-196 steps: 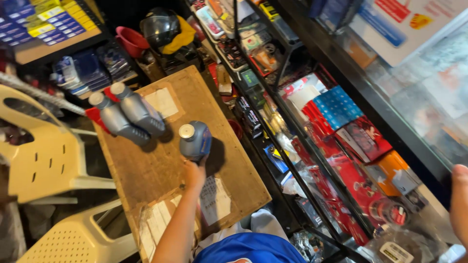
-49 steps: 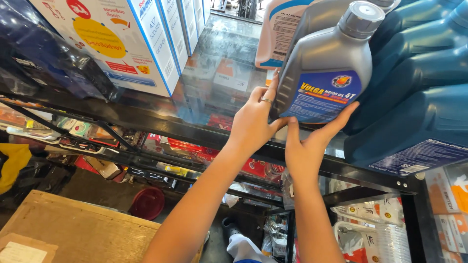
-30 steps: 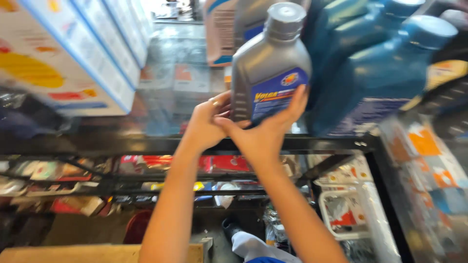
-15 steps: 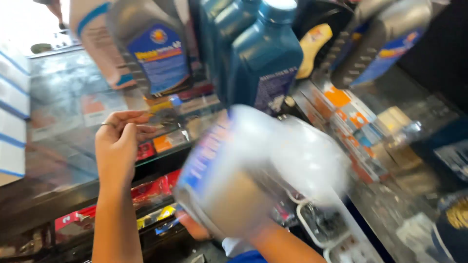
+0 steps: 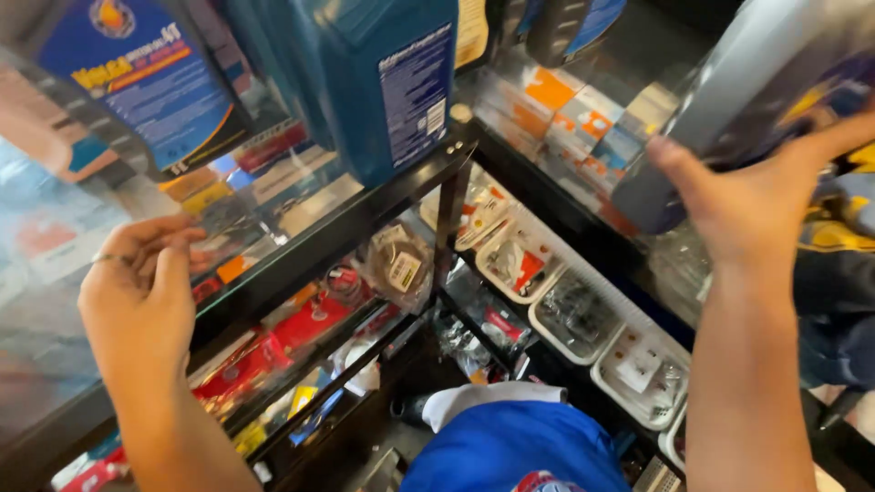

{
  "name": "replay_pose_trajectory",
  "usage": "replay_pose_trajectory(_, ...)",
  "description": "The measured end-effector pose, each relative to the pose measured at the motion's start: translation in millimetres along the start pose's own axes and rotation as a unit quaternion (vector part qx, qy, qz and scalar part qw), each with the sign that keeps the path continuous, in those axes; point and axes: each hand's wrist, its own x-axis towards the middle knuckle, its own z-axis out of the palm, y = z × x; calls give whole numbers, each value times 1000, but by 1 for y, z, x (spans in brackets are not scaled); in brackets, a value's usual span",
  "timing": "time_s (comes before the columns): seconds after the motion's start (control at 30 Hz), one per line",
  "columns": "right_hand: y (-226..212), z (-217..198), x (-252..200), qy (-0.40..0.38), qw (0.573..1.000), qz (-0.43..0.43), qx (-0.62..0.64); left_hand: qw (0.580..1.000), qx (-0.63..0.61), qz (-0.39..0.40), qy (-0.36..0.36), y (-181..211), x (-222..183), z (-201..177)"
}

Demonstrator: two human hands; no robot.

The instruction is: Organizing and arranging various motorcycle oil containers on shelves and a table.

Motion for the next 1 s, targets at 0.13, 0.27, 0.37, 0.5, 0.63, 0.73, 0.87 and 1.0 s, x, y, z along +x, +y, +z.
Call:
replay_pose_trajectory(0.13,-30,26,10,24,984,102,142,1000,-2,-3,-2,-3,-2,1)
replay_pose_trajectory(0.27,-39,52,24,9,998,67,-8,1000,-17,-10,-10,-3,-2,-3)
replay_pose_trajectory(0.37,-19,58,41,-44,995,86,22,1000,5,-14,-15,-1,-3,-1)
replay_pose_trajectory(0.5,66,78,59,-45,992,67,-99,1000,1,-26,-5,1,-7,-3)
replay_pose_trajectory(0.63,99,94,85,-18,976,207,-65,999,7,-34,4,0,-3,-4)
replay_pose_trajectory(0.73,143,100,93,42,988,118,-85,999,-2,-37,5,0,-3,-3)
replay_pose_trajectory(0.87,183,103,106,11,988,121,-91,999,22,-37,6,-12,1,-6)
replay_pose_trajectory(1.0,225,118,107,-16,995,87,-36,999,38,-21,3,-34,4,-11)
